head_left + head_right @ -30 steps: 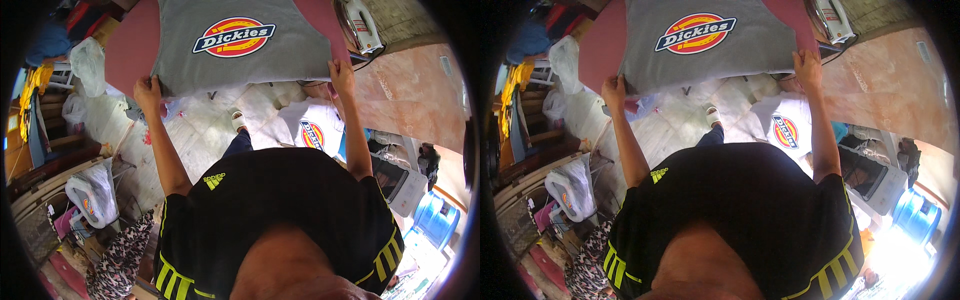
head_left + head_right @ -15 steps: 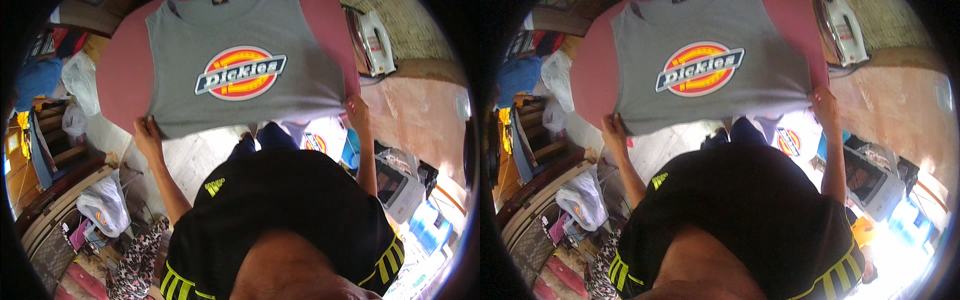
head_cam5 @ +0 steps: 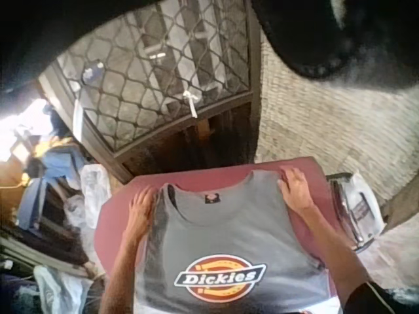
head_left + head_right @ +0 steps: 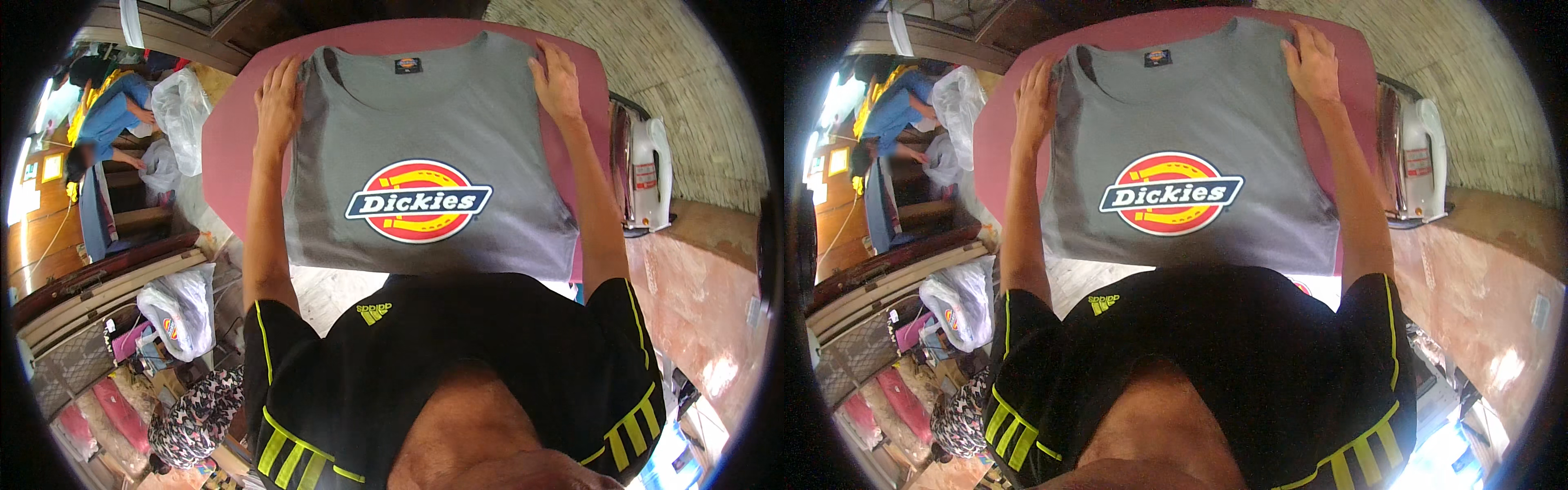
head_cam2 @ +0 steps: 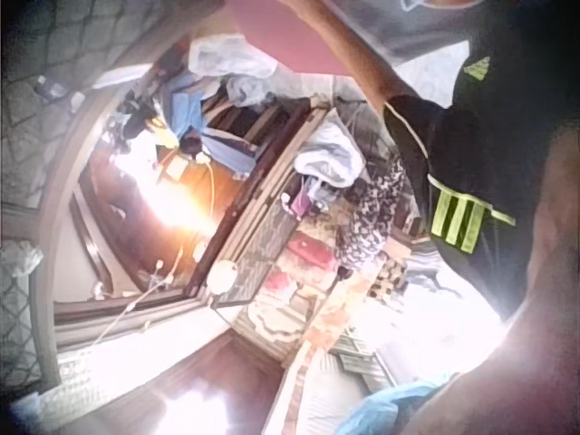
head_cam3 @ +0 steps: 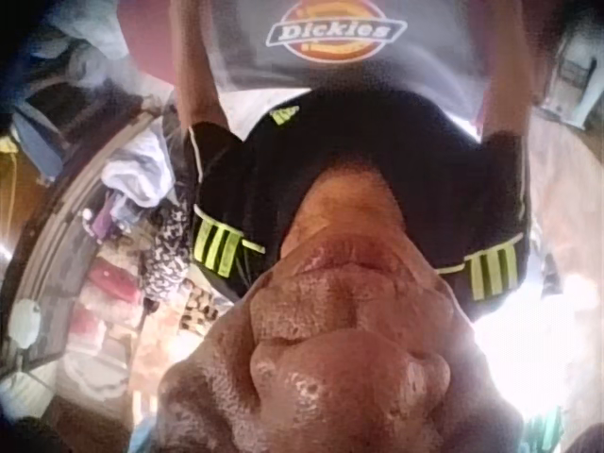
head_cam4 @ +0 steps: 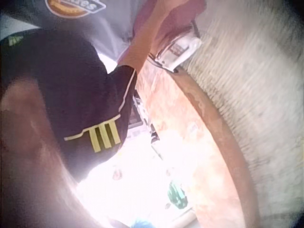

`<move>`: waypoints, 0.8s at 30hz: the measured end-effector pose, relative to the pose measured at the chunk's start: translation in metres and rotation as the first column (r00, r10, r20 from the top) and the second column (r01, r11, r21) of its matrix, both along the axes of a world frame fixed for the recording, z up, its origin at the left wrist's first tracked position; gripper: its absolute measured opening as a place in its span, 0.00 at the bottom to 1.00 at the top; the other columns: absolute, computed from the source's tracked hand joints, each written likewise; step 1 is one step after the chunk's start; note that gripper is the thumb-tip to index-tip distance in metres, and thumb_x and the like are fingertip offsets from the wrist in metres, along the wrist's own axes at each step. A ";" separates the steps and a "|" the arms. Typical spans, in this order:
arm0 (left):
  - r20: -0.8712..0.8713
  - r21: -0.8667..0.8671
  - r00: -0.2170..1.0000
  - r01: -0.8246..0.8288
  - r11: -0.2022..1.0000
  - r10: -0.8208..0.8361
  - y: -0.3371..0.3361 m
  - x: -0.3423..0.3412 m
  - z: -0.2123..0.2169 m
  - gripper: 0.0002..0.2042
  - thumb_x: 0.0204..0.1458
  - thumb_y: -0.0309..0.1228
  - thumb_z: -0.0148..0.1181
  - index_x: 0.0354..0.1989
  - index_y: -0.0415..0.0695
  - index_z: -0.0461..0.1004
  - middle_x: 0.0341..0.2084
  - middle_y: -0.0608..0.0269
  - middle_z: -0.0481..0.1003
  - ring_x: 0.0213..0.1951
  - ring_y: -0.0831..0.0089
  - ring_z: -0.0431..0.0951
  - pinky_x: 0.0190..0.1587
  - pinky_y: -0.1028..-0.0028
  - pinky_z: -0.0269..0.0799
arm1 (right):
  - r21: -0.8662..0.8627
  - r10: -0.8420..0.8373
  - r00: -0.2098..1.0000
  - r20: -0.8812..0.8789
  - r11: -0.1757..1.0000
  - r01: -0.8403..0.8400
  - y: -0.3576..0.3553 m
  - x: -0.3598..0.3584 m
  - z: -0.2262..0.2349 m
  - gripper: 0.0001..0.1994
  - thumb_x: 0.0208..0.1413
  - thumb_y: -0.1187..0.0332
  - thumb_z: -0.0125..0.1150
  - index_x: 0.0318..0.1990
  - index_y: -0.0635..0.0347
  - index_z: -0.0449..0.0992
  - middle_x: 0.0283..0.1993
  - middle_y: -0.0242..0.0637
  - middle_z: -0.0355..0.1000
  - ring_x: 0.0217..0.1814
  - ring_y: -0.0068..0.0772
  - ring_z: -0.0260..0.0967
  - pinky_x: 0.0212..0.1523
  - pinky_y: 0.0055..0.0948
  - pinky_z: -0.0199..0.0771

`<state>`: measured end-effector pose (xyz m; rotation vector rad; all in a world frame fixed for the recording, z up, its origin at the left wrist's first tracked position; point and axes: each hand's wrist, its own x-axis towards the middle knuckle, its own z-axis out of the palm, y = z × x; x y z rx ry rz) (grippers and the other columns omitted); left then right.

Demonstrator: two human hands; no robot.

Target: The person irons a white t-shirt and a grey t-shirt on a pink ironing board. They use a white electric iron to smooth the fabric, handling the shirts one at a time and flipping them to iron different sections.

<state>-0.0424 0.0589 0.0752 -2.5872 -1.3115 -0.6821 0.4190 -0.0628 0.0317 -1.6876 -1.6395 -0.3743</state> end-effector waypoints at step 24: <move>0.470 -0.386 0.854 0.427 0.818 -0.224 0.109 -0.023 -0.029 0.10 0.55 0.35 0.63 0.37 0.41 0.78 0.30 0.51 0.78 0.30 0.56 0.78 0.35 0.65 0.73 | -0.075 0.200 0.889 -0.413 0.965 -0.252 0.159 -0.298 -0.008 0.15 0.55 0.67 0.64 0.48 0.61 0.75 0.38 0.45 0.79 0.36 0.43 0.79 0.39 0.38 0.77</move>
